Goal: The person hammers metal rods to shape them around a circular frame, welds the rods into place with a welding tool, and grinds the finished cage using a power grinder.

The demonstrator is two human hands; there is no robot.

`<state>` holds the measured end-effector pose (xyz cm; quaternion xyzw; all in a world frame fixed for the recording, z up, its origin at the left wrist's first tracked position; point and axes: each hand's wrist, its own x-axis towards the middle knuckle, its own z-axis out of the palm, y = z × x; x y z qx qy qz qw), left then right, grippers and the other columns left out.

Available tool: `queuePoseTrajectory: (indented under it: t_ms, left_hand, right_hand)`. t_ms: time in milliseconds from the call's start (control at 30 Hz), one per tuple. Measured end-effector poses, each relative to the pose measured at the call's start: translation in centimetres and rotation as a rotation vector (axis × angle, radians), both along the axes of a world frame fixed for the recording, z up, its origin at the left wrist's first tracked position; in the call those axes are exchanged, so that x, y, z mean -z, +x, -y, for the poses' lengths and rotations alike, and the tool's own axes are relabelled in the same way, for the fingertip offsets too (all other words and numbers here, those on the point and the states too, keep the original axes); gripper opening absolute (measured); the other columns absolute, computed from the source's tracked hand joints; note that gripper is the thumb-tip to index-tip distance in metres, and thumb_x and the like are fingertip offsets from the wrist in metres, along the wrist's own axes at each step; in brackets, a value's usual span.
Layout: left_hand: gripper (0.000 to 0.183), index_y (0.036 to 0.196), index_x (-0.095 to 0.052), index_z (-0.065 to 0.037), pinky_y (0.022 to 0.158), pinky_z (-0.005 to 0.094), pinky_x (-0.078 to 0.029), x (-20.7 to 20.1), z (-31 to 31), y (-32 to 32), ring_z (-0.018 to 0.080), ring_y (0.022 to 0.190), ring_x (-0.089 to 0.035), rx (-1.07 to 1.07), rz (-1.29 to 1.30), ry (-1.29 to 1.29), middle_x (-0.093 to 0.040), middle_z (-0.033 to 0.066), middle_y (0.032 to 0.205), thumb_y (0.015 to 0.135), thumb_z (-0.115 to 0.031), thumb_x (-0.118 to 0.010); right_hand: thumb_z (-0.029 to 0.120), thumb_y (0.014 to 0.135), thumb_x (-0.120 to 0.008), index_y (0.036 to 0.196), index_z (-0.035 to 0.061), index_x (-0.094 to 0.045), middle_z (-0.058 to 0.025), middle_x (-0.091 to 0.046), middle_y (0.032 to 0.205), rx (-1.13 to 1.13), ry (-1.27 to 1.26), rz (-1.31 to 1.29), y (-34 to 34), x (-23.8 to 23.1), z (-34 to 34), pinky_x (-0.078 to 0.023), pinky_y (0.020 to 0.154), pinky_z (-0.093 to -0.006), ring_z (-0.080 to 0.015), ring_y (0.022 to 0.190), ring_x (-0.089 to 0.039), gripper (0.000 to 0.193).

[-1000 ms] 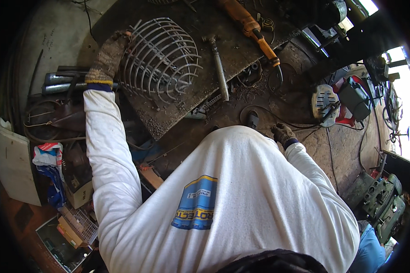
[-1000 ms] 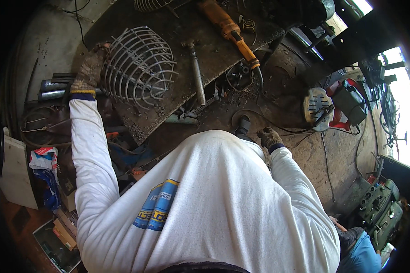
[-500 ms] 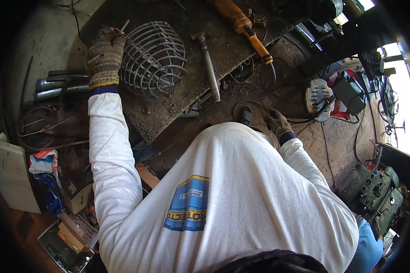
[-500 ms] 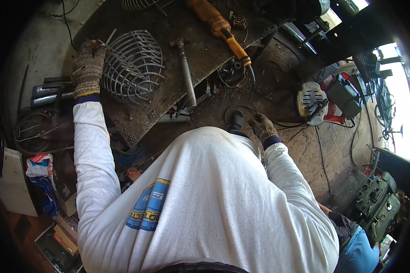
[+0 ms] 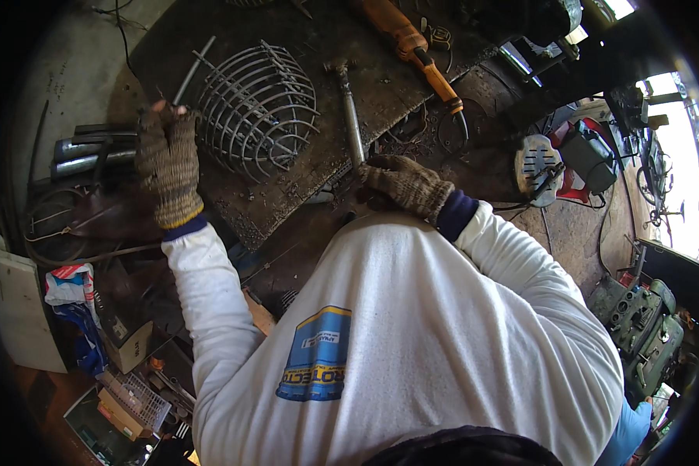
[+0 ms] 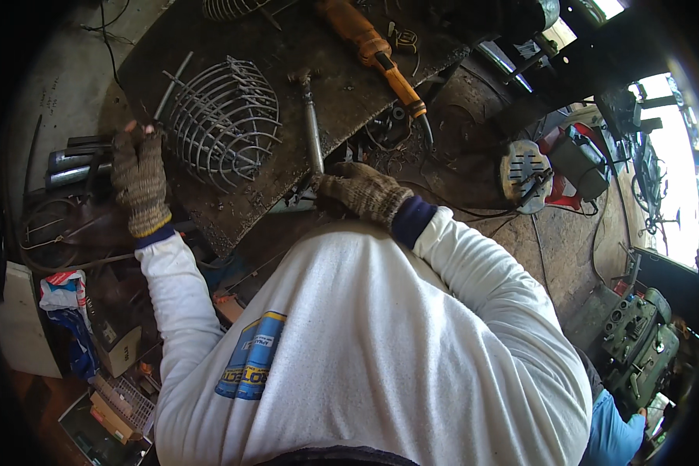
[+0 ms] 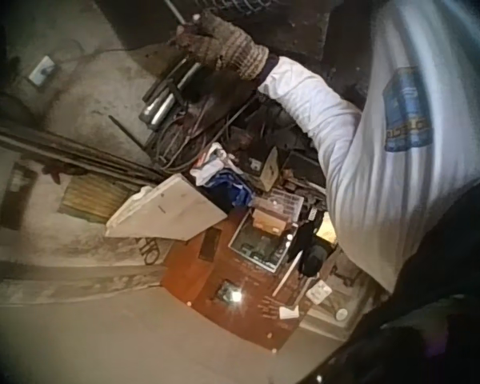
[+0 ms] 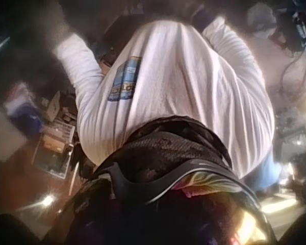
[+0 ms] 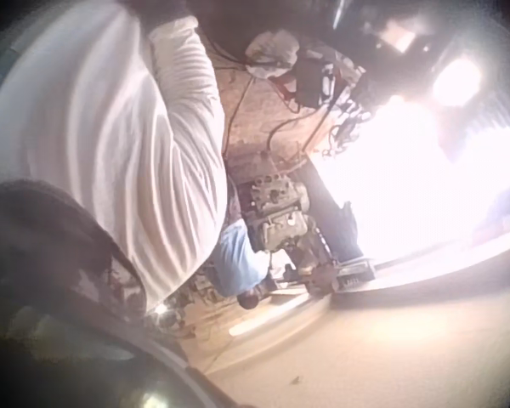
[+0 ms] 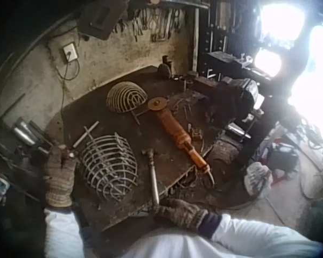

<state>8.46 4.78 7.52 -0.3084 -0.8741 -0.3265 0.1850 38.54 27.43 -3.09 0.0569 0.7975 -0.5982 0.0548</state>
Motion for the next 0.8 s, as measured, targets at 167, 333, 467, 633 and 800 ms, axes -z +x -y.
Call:
queuePoseTrajectory:
  t_ms: [167, 333, 467, 633, 800]
  left_hand:
    - [0.033, 0.113, -0.066, -0.005, 0.089, 0.0358, -0.05, 2.8, 4.8, 3.9, 0.0215, 0.097, -0.064, 0.001, 0.086, 0.24, -0.068, 0.0109, 0.108, 0.094, -0.032, -0.068]
    - [0.033, 0.112, -0.066, -0.002, 0.09, 0.0353, -0.05, 4.7, 9.3, 6.0, 0.0217, 0.097, -0.063, -0.014, 0.09, 0.318, -0.068, 0.0115, 0.105, 0.095, -0.03, -0.068]
    - [0.031, 0.115, -0.063, 0.0, 0.092, 0.0359, -0.05, 4.5, 9.8, 7.8, 0.0216, 0.097, -0.061, -0.062, 0.09, 0.181, -0.065, 0.0106, 0.107, 0.097, -0.025, -0.065]
    - [0.031, 0.118, -0.063, -0.002, 0.086, 0.0317, -0.054, 6.4, 10.1, 7.1, 0.0188, 0.099, -0.065, 0.104, 0.378, 0.574, -0.067, 0.0105, 0.11, 0.096, -0.024, -0.067]
    - [0.033, 0.124, -0.059, -0.002, 0.095, 0.0336, -0.05, 7.3, 11.0, 8.4, 0.0173, 0.105, -0.063, 0.001, 0.097, 0.284, -0.064, 0.011, 0.123, 0.098, -0.022, -0.063]
  right_hand:
    - [0.025, 0.097, -0.061, 0.109, 0.0004, -0.066, -0.0074, -0.071, 0.093, 0.073, 0.026, 0.12, -1.9, 0.1, 1.8, -0.059, 0.075, -0.0298, -0.0156, 0.086, -0.071, 0.028]
    - [0.025, 0.095, -0.06, 0.103, 0.0014, -0.068, -0.0067, -0.071, 0.085, 0.336, -0.126, 0.312, -3.2, -4.5, 2.4, -0.056, 0.063, -0.0297, -0.0143, 0.069, -0.067, 0.026]
    - [0.026, 0.095, -0.059, 0.103, 0.0032, -0.069, -0.009, -0.07, 0.086, 0.305, 0.136, 0.118, -4.7, -5.0, -0.9, -0.056, 0.065, -0.0328, -0.0193, 0.07, -0.066, 0.026]
    - [0.034, 0.091, -0.065, 0.113, 0.0063, -0.068, -0.0169, -0.071, 0.091, 0.31, 0.411, 0.24, -8.5, -3.6, -7.2, -0.053, 0.076, -0.039, -0.032, 0.082, -0.069, 0.035]
    - [0.033, 0.093, -0.066, 0.107, -0.001, -0.062, -0.0103, -0.069, 0.089, 0.779, 0.72, -0.003, -4.1, -9.0, -8.6, -0.053, 0.072, -0.0315, -0.0173, 0.084, -0.067, 0.037]
